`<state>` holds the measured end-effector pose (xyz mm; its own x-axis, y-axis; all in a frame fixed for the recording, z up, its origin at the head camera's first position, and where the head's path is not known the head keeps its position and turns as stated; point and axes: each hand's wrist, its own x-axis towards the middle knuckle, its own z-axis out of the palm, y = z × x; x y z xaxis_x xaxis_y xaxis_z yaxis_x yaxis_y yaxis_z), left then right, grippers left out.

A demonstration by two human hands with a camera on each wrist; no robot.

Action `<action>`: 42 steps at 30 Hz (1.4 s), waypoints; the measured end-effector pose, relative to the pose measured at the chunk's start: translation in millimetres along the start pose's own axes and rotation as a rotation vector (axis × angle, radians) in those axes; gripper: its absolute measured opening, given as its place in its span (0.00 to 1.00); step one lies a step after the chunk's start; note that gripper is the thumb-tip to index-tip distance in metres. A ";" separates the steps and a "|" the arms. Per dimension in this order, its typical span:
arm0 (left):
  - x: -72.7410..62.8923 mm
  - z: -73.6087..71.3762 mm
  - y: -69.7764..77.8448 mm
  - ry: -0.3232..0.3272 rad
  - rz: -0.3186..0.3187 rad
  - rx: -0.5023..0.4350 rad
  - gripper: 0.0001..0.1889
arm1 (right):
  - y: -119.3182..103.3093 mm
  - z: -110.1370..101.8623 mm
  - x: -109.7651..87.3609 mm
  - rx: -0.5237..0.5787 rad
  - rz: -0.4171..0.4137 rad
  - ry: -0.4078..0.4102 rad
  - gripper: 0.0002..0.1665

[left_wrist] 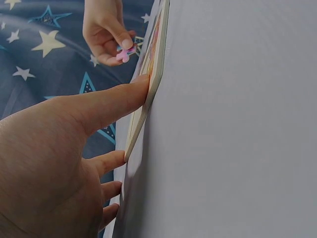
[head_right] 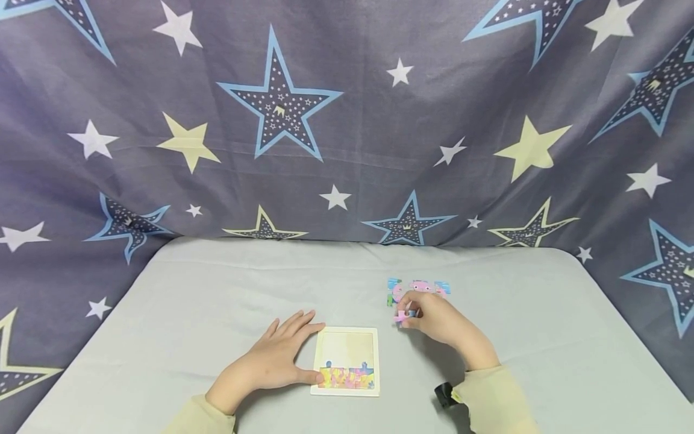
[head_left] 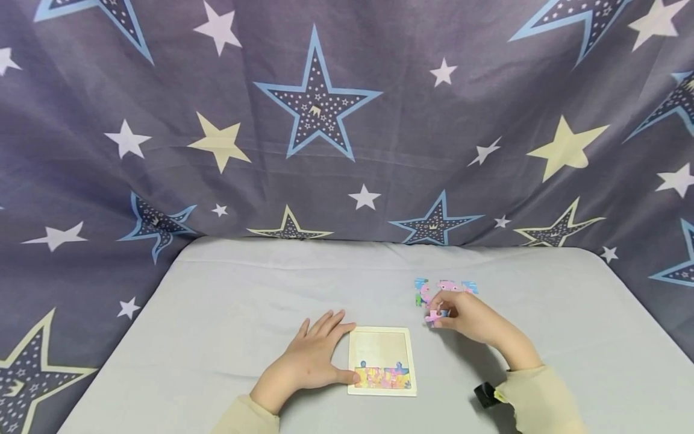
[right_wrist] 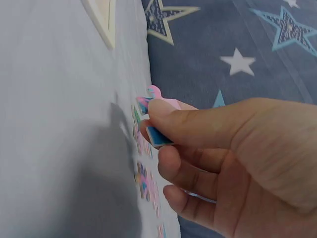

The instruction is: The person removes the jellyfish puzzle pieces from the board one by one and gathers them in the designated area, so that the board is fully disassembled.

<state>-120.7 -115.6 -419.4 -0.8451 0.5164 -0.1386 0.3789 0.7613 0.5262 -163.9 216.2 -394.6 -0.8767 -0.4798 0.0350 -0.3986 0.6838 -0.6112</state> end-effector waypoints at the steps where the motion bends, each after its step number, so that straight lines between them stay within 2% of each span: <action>1: -0.1 0.1 0.0 0.002 0.003 0.000 0.51 | 2.9 -1.5 -0.6 -0.006 0.002 0.012 0.09; 6: 1.0 1.9 -2.1 0.002 0.000 0.008 0.52 | 15.0 -10.0 -4.0 -0.045 0.031 0.057 0.09; 13: -0.2 0.6 -0.5 -0.004 -0.011 0.004 0.51 | 28.8 -22.5 -11.8 -0.037 0.070 0.133 0.09; 22: -1.3 -1.3 1.8 -0.003 -0.013 0.001 0.51 | 46.2 -24.3 -13.0 -0.062 0.208 0.209 0.12; 30: 0.9 3.9 -3.1 0.000 -0.014 0.014 0.51 | 54.1 -25.5 -16.7 -0.065 0.299 0.220 0.12; 42: -1.0 -0.8 0.9 -0.003 -0.012 0.000 0.51 | 56.9 -20.4 -15.7 -0.139 0.317 0.240 0.08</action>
<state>-119.8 -115.7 -418.2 -0.8483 0.5085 -0.1474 0.3690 0.7675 0.5243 -178.3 273.9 -413.8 -0.9931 -0.1032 0.0555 -0.1171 0.8524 -0.5096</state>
